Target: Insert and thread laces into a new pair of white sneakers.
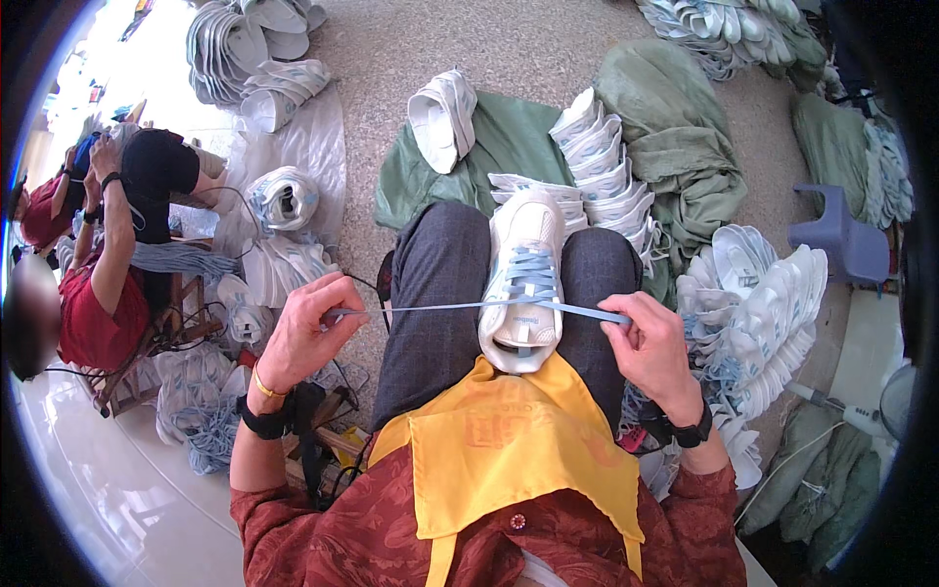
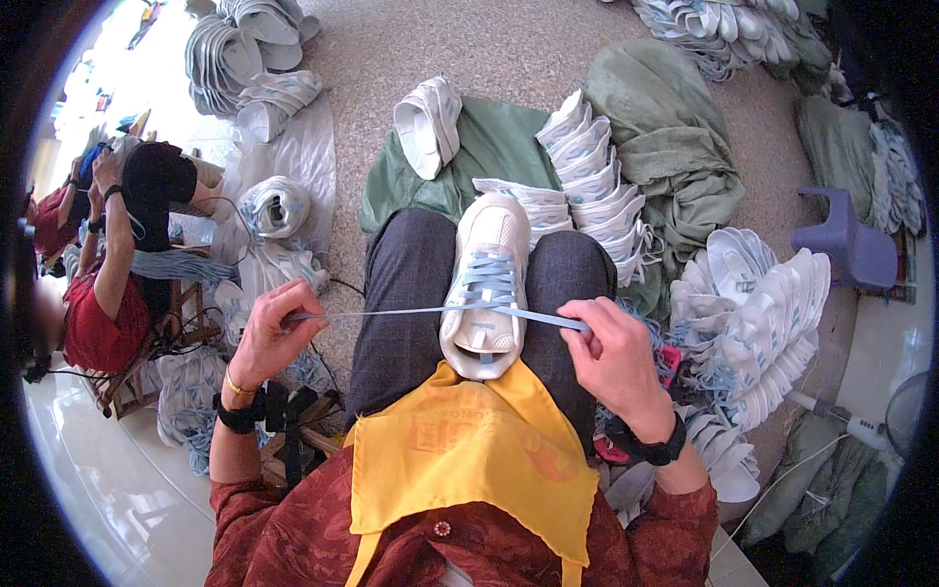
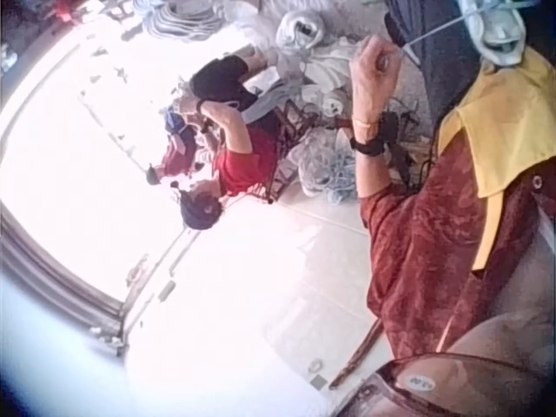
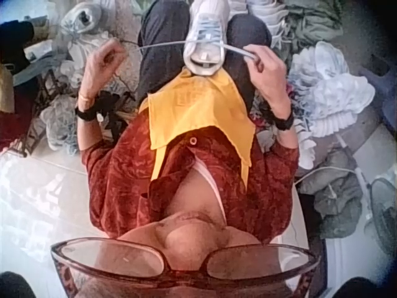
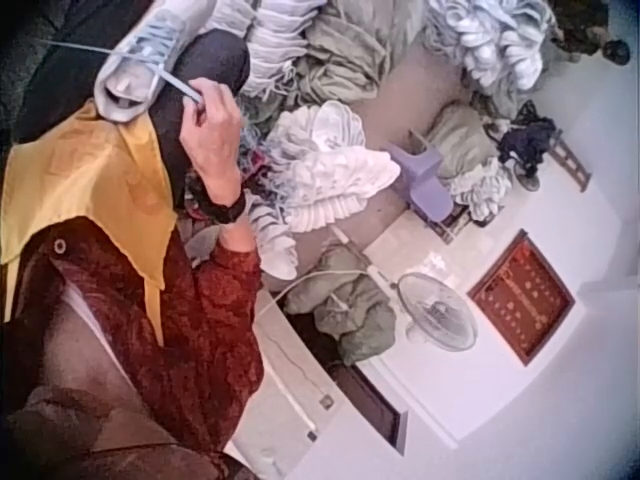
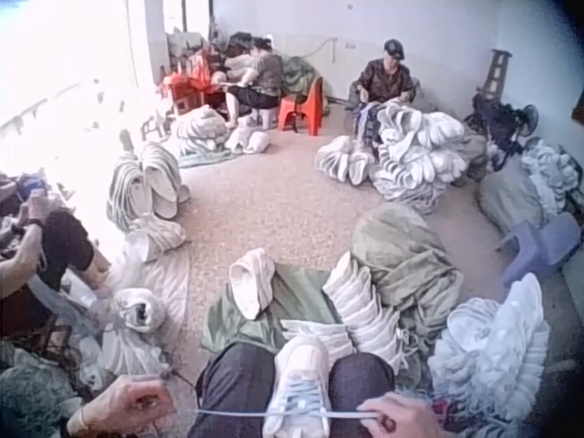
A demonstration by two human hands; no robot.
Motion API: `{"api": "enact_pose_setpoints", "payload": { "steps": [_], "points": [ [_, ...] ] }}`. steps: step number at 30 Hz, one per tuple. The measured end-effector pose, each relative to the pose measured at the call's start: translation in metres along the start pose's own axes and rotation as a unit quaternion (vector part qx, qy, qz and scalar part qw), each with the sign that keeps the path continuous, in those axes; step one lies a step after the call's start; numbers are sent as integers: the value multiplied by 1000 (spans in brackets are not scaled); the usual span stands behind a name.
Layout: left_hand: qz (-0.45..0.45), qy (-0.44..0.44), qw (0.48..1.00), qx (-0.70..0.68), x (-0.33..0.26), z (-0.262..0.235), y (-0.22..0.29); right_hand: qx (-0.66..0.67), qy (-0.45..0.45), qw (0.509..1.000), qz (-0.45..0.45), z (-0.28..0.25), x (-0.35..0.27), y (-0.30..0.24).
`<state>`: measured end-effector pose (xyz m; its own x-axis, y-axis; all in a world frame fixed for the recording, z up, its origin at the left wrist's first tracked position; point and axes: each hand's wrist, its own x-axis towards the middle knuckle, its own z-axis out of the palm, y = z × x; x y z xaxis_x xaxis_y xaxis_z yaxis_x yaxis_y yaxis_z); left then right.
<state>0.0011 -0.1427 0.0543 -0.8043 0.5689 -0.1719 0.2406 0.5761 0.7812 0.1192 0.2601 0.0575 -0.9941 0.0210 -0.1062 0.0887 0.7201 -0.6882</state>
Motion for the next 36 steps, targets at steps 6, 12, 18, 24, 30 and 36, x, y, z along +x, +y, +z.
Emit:
{"api": "enact_pose_setpoints", "payload": {
  "steps": [6, 12, 18, 24, 30, 36],
  "points": [
    [52, 43, 995, 75, -3, -3, -14, -49, 93, 994, -20, -24, -13, 29],
    [-7, 57, 991, 118, -15, -20, -37, -90, 106, 989, 51, -57, -36, 70],
    [-48, 83, 984, 149, -35, -41, -71, -42, 118, 983, 133, -80, -66, 143],
    [-80, 92, 978, 172, -44, -61, -79, -16, 110, 970, 216, -93, -89, 199],
    [-90, 84, 972, 200, -43, -75, -76, -65, 112, 970, 204, -103, -102, 237],
    [-91, 85, 966, 227, -38, -80, -77, -14, 122, 956, 267, -99, -101, 246]
  ]
}}
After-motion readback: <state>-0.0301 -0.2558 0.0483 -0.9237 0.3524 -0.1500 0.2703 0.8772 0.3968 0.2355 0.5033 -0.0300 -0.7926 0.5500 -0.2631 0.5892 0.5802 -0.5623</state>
